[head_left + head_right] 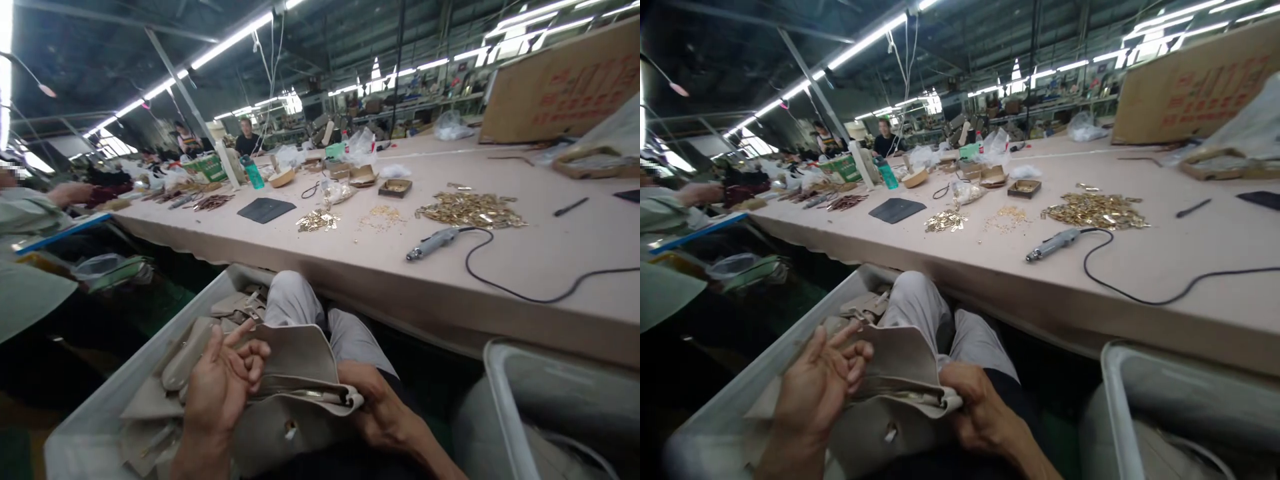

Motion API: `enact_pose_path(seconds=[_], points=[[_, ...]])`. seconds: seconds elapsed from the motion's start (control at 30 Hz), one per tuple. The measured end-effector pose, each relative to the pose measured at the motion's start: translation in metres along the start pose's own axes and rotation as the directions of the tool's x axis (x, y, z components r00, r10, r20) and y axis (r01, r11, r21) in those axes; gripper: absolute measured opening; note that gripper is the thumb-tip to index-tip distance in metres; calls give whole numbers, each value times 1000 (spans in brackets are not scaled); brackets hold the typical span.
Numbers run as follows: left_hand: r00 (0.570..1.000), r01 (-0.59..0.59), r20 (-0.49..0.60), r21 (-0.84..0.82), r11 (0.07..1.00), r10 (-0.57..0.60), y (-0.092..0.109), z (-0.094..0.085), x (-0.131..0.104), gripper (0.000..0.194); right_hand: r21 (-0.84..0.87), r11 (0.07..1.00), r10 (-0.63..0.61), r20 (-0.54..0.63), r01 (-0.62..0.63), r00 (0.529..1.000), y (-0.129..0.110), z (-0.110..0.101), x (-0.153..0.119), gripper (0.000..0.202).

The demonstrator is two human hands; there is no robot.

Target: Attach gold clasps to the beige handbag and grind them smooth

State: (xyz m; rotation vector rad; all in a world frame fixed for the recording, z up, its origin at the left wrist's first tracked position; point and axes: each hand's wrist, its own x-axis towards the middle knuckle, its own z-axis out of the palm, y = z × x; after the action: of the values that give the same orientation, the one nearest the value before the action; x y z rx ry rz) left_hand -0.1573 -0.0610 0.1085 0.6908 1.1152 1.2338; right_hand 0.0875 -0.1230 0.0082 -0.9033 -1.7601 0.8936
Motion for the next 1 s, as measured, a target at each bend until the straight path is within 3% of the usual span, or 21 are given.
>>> enact_pose_path(seconds=[0.1,0.17,0.3,0.4,0.6,0.77,0.87,1.0], points=[[1000,2,-2,-85,996,-2,-4,-8,7,46,27,999,45,85,-47,995,4,-1,0,13],[1000,9,9,-122,992,-8,-9,-5,10,47,69,988,136,81,-141,987,13,-3,-4,17],[994,71,94,-117,991,-60,-22,8,18,54,89,927,373,-80,-366,925,49,-4,-23,36],[994,11,111,-55,998,-5,-31,16,25,55,132,865,499,-135,-483,856,76,-1,-35,50],[984,-20,179,0,1000,19,-43,25,31,49,158,831,545,-41,-533,838,79,-5,-38,46],[980,-74,183,-15,997,75,-64,29,52,46,218,807,567,-21,-549,824,79,-8,-32,51],[972,-115,204,-2,993,113,-80,33,67,44,250,791,591,-76,-559,803,86,-6,-32,61],[975,-81,210,47,996,70,-96,40,79,37,117,791,611,-205,-600,765,96,-9,-39,68]])
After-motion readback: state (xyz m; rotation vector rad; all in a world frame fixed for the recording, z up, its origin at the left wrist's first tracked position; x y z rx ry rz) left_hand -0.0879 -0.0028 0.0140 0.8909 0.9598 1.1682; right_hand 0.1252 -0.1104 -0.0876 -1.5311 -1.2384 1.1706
